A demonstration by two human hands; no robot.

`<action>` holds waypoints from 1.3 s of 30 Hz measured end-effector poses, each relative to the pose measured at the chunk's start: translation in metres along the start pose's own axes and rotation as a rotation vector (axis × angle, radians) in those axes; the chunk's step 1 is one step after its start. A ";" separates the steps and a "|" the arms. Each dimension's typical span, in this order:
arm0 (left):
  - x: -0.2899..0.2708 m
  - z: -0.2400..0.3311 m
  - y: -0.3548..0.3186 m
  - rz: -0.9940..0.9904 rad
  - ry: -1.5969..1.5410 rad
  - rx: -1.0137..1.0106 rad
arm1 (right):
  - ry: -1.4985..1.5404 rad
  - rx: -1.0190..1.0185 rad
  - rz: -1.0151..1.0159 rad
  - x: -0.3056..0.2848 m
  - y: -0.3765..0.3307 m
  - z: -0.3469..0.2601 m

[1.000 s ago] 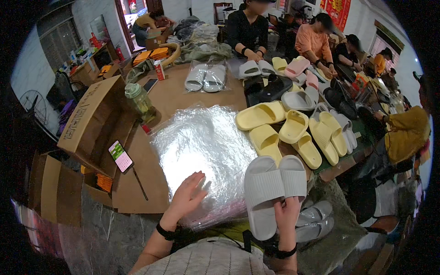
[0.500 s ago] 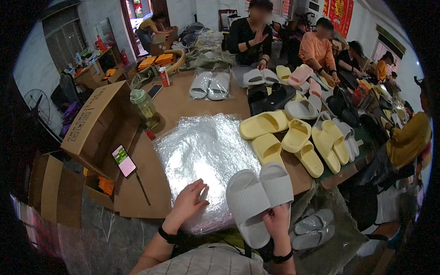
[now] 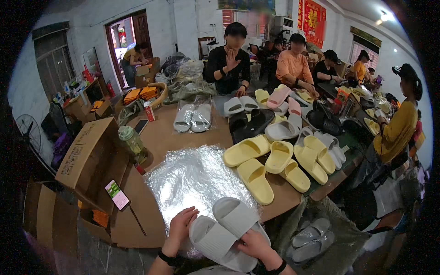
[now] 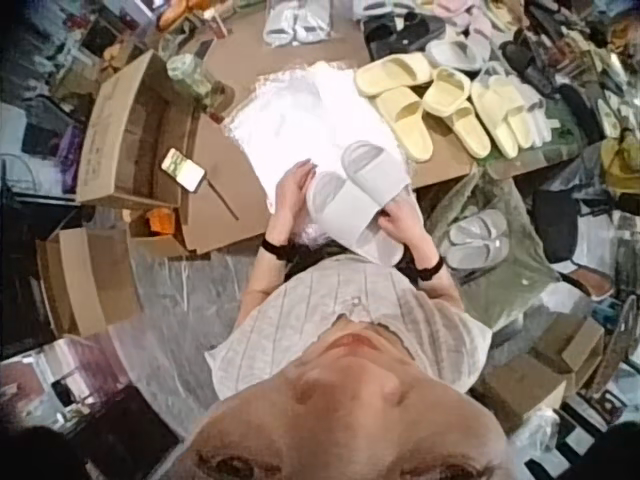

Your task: The person is sorting and packaging foam slippers into plastic bags and boxes.

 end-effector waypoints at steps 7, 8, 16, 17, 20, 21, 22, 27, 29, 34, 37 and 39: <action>-0.008 0.013 0.002 0.122 -0.070 0.031 | -0.080 0.133 -0.079 0.004 0.002 0.009; -0.011 0.017 0.001 0.094 -0.090 -0.010 | -0.121 0.139 -0.103 0.006 0.000 0.013; -0.007 0.036 -0.005 0.040 0.082 0.295 | -0.077 0.147 -0.093 0.019 0.005 0.003; -0.006 0.039 -0.007 0.022 0.030 0.297 | -0.089 0.180 -0.065 0.020 0.007 0.002; -0.003 0.047 -0.011 0.002 0.009 0.338 | -0.095 0.187 -0.043 0.025 0.015 -0.001; -0.003 0.049 -0.012 -0.016 -0.043 0.341 | -0.089 0.164 -0.050 0.026 0.017 -0.003; -0.003 0.050 -0.013 -0.034 -0.094 0.343 | -0.089 0.163 -0.049 0.026 0.019 -0.004; -0.009 0.055 -0.018 -0.138 -0.175 0.323 | -0.107 0.154 0.066 0.033 0.034 0.000; -0.008 0.061 -0.022 -0.182 -0.214 0.343 | -0.120 0.180 0.010 0.036 0.040 0.001; -0.010 0.071 -0.029 -0.231 -0.244 0.432 | -0.140 0.125 -0.019 0.046 0.059 -0.004; -0.009 0.071 -0.036 -0.305 -0.299 0.454 | -0.119 0.008 0.044 0.048 0.070 -0.004; -0.013 0.081 -0.037 -0.341 -0.333 0.473 | -0.183 0.104 0.044 0.058 0.084 0.007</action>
Point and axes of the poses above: each hand's wrist, its own y-axis towards the middle knuckle, its own x-axis out of the palm, z = x × y, the point moved 1 cm from there along y, towards the middle knuckle
